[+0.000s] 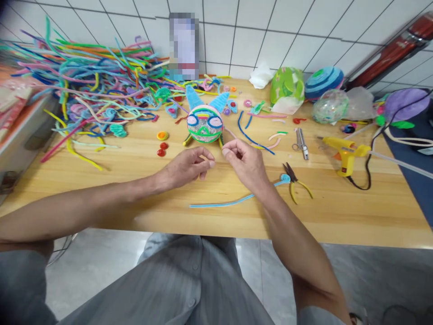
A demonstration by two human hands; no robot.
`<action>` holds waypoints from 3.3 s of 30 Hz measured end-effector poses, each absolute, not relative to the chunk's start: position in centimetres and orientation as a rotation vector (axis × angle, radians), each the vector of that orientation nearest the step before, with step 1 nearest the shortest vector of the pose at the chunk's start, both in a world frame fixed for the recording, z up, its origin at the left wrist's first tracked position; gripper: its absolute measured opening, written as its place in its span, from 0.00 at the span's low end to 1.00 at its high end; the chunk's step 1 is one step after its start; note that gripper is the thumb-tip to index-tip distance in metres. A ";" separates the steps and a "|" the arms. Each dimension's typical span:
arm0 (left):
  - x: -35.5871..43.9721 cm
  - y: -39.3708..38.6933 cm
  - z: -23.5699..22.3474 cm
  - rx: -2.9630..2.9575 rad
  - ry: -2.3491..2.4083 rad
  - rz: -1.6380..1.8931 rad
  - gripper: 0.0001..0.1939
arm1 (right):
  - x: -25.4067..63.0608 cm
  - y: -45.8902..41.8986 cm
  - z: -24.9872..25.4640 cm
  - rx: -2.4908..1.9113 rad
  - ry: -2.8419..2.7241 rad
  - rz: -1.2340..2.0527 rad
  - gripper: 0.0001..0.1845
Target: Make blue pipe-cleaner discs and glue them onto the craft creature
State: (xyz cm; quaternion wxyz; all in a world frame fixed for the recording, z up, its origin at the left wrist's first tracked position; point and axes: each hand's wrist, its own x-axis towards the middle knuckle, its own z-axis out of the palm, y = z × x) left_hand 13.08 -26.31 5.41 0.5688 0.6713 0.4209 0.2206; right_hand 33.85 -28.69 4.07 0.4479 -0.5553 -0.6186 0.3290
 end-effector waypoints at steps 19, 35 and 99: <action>2.5 -27.2 3.1 2.005 1.196 0.670 0.14 | 31.9 -29.7 2.9 -1.538 -2.267 0.340 0.08; 1.2 -27.0 2.1 1.962 1.016 0.767 0.12 | 30.8 -29.4 2.1 -1.615 -2.341 0.239 0.10; 1.4 -30.4 1.9 2.960 0.982 0.429 0.16 | 25.6 -29.0 2.1 -1.156 -2.509 0.342 0.11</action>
